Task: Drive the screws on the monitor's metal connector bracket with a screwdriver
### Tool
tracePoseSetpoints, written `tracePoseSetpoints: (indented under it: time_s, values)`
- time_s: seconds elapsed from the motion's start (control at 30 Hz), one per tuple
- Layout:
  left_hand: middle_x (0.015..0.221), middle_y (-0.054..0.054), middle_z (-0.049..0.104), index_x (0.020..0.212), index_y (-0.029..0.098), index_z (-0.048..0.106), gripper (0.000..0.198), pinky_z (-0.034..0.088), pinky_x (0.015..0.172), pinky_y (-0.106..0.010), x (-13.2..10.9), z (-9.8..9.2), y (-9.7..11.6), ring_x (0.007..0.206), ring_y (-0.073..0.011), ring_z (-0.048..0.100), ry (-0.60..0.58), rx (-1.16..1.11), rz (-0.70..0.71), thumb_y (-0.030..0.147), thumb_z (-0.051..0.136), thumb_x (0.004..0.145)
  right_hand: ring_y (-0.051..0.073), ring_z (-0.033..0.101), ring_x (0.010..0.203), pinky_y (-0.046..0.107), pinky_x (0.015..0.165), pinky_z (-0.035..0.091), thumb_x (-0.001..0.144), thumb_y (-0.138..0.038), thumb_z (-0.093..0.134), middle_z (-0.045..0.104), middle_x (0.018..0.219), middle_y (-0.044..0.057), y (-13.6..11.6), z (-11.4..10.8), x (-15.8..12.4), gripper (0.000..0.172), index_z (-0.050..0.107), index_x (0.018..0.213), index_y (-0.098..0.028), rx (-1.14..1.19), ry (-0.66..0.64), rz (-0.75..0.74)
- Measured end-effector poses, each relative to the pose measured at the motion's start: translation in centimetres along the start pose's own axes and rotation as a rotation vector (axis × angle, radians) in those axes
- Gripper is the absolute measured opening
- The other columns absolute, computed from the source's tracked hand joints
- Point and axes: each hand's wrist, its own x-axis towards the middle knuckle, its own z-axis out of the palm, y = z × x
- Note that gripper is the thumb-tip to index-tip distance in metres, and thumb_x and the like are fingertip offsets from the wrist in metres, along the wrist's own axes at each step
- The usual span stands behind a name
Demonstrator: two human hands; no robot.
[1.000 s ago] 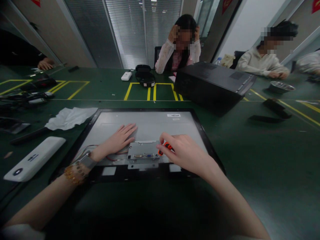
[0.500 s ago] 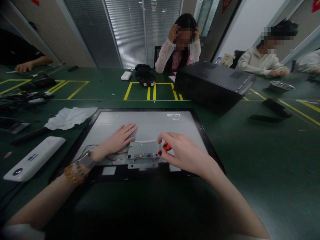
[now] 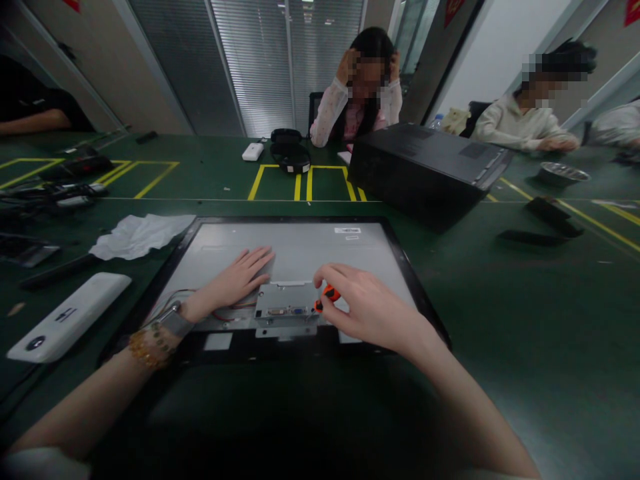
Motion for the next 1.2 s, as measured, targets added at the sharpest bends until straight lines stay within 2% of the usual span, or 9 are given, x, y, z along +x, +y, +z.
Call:
tracePoseSetpoints:
  time_s: [0.07, 0.13, 0.2, 0.3, 0.53, 0.73, 0.93, 1.07, 1.2]
  values:
    - [0.159, -0.010, 0.023, 0.151, 0.018, 0.029, 0.058, 0.016, 0.118, -0.047, 0.00, -0.04, 0.01, 0.147, -0.0261, 0.020, -0.003, -0.002, 0.000, 0.051, 0.024, 0.104, 0.019, 0.063, 0.080, 0.033, 0.074, 0.047, 0.094, -0.028, 0.049, 0.066, 0.091, 0.005, -0.02, 0.03, 0.09, 0.011, 0.054, 0.102, -0.021, -0.011, 0.010, 0.013]
    - [0.159, -0.010, 0.022, 0.151, 0.018, 0.029, 0.058, 0.016, 0.117, -0.047, 0.00, -0.07, 0.04, 0.147, -0.0263, 0.020, -0.010, 0.001, -0.003, 0.051, 0.024, 0.104, 0.019, 0.063, 0.076, 0.033, 0.071, 0.046, 0.098, -0.036, 0.045, 0.068, 0.085, 0.004, 0.00, 0.05, 0.20, 0.018, 0.055, 0.101, -0.021, -0.042, -0.003, 0.045]
    - [0.159, -0.010, 0.023, 0.151, 0.018, 0.029, 0.057, 0.015, 0.118, -0.046, -0.01, -0.10, 0.08, 0.147, -0.0263, 0.020, -0.012, 0.002, -0.006, 0.050, 0.024, 0.104, 0.019, 0.062, 0.070, 0.032, 0.066, 0.044, 0.099, -0.037, 0.042, 0.067, 0.079, 0.003, 0.03, 0.07, 0.28, 0.021, 0.055, 0.099, -0.021, -0.076, -0.021, 0.073]
    - [0.159, -0.010, 0.023, 0.151, 0.019, 0.029, 0.057, 0.015, 0.118, -0.046, -0.02, -0.13, 0.13, 0.147, -0.0258, 0.019, -0.005, -0.008, -0.006, 0.050, 0.024, 0.104, 0.018, 0.061, 0.067, 0.031, 0.064, 0.044, 0.099, -0.034, 0.042, 0.067, 0.077, 0.003, 0.10, 0.11, 0.32, 0.018, 0.056, 0.098, -0.021, -0.094, -0.016, 0.069]
    - [0.159, -0.010, 0.023, 0.152, 0.017, 0.028, 0.058, 0.016, 0.118, -0.047, 0.03, -0.21, 0.10, 0.147, -0.0262, 0.020, -0.017, -0.004, -0.006, 0.050, 0.024, 0.104, 0.019, 0.062, 0.081, 0.033, 0.074, 0.047, 0.090, -0.020, 0.050, 0.066, 0.092, 0.004, 0.04, 0.00, 0.16, 0.012, 0.054, 0.101, -0.021, -0.017, -0.011, 0.022]
    - [0.159, -0.010, 0.025, 0.151, 0.018, 0.029, 0.057, 0.017, 0.118, -0.048, -0.01, 0.01, 0.03, 0.146, -0.0265, 0.021, 0.000, -0.009, -0.003, 0.049, 0.025, 0.104, 0.017, 0.056, 0.076, 0.031, 0.072, 0.045, 0.082, -0.012, 0.051, 0.061, 0.086, 0.003, -0.20, -0.32, 0.12, 0.010, 0.052, 0.088, -0.020, 0.012, -0.019, -0.010]
    - [0.159, -0.010, 0.025, 0.151, 0.018, 0.029, 0.057, 0.016, 0.118, -0.048, 0.01, 0.01, 0.05, 0.146, -0.0264, 0.021, 0.001, -0.018, -0.004, 0.050, 0.024, 0.104, 0.018, 0.057, 0.078, 0.032, 0.072, 0.044, 0.075, -0.011, 0.052, 0.060, 0.087, 0.004, -0.28, -0.46, 0.01, 0.017, 0.051, 0.089, -0.021, -0.019, -0.042, -0.020]
    - [0.159, -0.010, 0.024, 0.151, 0.017, 0.030, 0.058, 0.016, 0.118, -0.048, 0.03, -0.20, 0.13, 0.146, -0.0264, 0.021, -0.006, -0.021, -0.011, 0.050, 0.024, 0.104, 0.019, 0.059, 0.077, 0.032, 0.072, 0.044, 0.081, -0.015, 0.053, 0.063, 0.087, 0.004, -0.17, -0.27, -0.05, 0.015, 0.049, 0.095, -0.021, -0.045, -0.049, 0.025]
    - [0.159, -0.011, 0.024, 0.151, 0.017, 0.029, 0.059, 0.016, 0.118, -0.047, 0.00, -0.29, 0.19, 0.147, -0.0262, 0.020, -0.018, -0.013, -0.011, 0.051, 0.024, 0.104, 0.018, 0.060, 0.065, 0.030, 0.063, 0.042, 0.093, -0.028, 0.049, 0.066, 0.076, 0.002, 0.09, 0.02, -0.03, 0.013, 0.050, 0.103, -0.021, -0.075, -0.045, 0.051]
